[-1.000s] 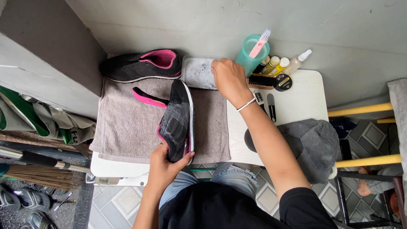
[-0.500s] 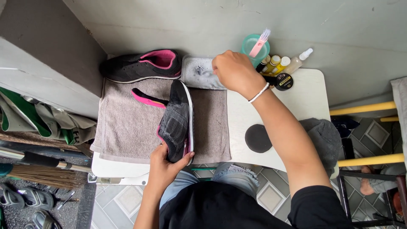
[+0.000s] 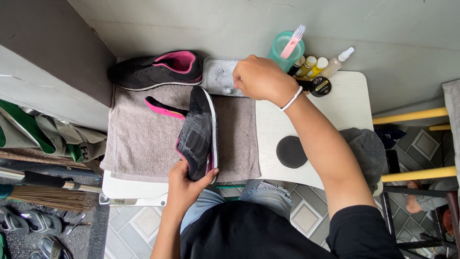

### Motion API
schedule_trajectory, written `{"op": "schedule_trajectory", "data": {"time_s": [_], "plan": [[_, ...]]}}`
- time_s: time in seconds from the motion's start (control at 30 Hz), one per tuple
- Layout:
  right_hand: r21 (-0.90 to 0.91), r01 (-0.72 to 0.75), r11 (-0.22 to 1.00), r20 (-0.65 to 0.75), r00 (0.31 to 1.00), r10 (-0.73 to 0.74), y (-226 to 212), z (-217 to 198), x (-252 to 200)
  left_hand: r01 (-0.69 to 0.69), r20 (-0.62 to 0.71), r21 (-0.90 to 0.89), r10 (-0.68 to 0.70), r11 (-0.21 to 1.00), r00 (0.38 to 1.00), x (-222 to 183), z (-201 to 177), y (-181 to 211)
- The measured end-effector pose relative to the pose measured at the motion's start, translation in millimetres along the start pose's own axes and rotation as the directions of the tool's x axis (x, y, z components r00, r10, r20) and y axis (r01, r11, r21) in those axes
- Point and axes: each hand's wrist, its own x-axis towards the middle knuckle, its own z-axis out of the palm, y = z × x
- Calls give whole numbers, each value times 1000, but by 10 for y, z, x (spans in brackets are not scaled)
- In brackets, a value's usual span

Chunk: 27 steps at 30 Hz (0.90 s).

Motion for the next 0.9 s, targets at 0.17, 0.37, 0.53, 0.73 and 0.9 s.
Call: {"op": "schedule_trajectory", "data": {"time_s": [0.17,0.37,0.53,0.73,0.9], "plan": [[14,28,1000,-108,994,-26,120,209,310,-5,5,-20,5,1000,1000,17,-27,71],[-238,-68,969,-101,994,45,282,376,335,4,12,-21,-4,1000,1000,31,-50,46],[-10,18,1000,-68,997,-19,140,231,328,18,22,-7,-17,1000,1000,9,-36,-15],[-432,-193,881,-91,981,171,406,542,530,68,68,22,-69,997,995,-8,-56,48],[-51,-110,993,-71,992,106,256,378,548,77,64,75,-82,994,995,-5,-39,40]]}}
